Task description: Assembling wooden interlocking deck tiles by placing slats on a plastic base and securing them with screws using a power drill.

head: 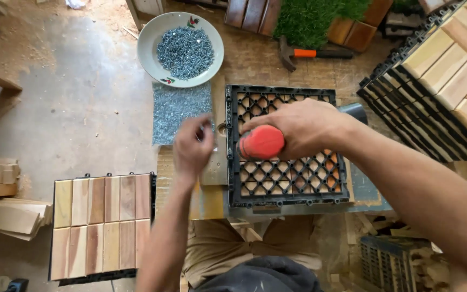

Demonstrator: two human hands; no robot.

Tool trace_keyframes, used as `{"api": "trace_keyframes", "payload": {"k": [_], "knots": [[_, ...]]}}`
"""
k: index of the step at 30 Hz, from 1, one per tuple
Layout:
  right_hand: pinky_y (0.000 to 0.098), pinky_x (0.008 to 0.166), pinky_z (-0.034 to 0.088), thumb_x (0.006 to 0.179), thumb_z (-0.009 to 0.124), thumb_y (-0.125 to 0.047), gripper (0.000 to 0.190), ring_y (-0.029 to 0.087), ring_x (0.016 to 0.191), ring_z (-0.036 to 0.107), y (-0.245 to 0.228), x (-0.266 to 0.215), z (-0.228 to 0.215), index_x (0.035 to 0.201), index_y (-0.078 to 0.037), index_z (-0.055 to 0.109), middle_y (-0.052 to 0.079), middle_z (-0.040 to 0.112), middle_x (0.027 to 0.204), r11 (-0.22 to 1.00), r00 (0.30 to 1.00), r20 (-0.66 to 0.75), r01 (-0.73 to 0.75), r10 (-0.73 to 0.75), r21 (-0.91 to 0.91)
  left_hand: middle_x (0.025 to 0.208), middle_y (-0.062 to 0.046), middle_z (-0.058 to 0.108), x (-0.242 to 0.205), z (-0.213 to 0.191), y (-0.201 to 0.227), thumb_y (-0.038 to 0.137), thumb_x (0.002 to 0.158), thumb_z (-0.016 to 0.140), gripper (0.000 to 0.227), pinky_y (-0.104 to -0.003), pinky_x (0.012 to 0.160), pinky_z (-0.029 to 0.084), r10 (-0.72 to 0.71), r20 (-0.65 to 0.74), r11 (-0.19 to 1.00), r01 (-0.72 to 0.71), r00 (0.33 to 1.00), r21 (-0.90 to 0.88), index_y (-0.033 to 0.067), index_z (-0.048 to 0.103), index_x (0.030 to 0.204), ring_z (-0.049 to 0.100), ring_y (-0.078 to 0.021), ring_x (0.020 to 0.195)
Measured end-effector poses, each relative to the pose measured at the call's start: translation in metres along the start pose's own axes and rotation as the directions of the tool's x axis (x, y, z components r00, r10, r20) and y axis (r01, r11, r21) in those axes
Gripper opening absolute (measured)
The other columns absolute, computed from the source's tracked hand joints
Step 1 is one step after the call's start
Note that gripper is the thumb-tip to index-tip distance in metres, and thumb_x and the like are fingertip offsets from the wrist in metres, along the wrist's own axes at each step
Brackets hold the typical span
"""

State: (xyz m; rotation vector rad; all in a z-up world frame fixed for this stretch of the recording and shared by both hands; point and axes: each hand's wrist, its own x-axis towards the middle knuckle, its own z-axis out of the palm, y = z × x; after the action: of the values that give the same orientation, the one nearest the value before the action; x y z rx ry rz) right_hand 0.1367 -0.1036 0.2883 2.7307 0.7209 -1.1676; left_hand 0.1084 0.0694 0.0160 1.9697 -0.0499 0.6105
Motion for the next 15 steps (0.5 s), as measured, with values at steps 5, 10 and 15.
{"api": "trace_keyframes", "payload": {"k": [5, 10, 15], "knots": [[0.0518, 0.095, 0.055, 0.071, 0.069, -0.017, 0.075, 0.035, 0.1, 0.074, 0.023, -0.006, 0.013, 0.139, -0.046, 0.059, 0.011, 0.079, 0.104, 1.0, 0.998, -0.065, 0.0, 0.001, 0.015, 0.101, -0.008, 0.062, 0.082, 0.003, -0.054, 0.01, 0.092, 0.066, 0.022, -0.041, 0.084, 0.051, 0.042, 0.126, 0.922, -0.087, 0.991, 0.378, 0.0081, 0.072, 0.113, 0.062, -0.027, 0.091], [0.0319, 0.07, 0.053, 0.078, 0.063, -0.027, 0.077, 0.016, 0.066, 0.07, 0.049, -0.049, 0.006, 0.146, -0.06, 0.052, -0.002, 0.079, 0.08, 0.984, 0.987, -0.102, -0.11, 0.125, 0.142, 0.141, -0.02, 0.056, 0.134, 0.012, -0.033, 0.047, 0.101, 0.058, 0.061, -0.054, 0.106, 0.043, -0.422, 0.306, 0.693, 0.087, 0.853, 0.716, 0.0045, 0.053, 0.145, 0.051, -0.0391, 0.126], [0.0344, 0.071, 0.068, 0.073, 0.079, -0.018, 0.085, 0.018, 0.063, 0.074, 0.101, -0.053, 0.067, 0.152, -0.023, 0.048, 0.006, 0.081, 0.1, 0.861, 0.87, -0.49, 0.202, 0.062, 0.467, 0.122, -0.009, 0.066, 0.16, 0.033, -0.057, 0.054, 0.098, 0.064, 0.042, -0.05, 0.101, 0.033, -0.532, 0.208, 0.51, 0.115, 0.821, 0.852, 0.0171, 0.069, 0.117, 0.056, -0.0336, 0.12]]}}
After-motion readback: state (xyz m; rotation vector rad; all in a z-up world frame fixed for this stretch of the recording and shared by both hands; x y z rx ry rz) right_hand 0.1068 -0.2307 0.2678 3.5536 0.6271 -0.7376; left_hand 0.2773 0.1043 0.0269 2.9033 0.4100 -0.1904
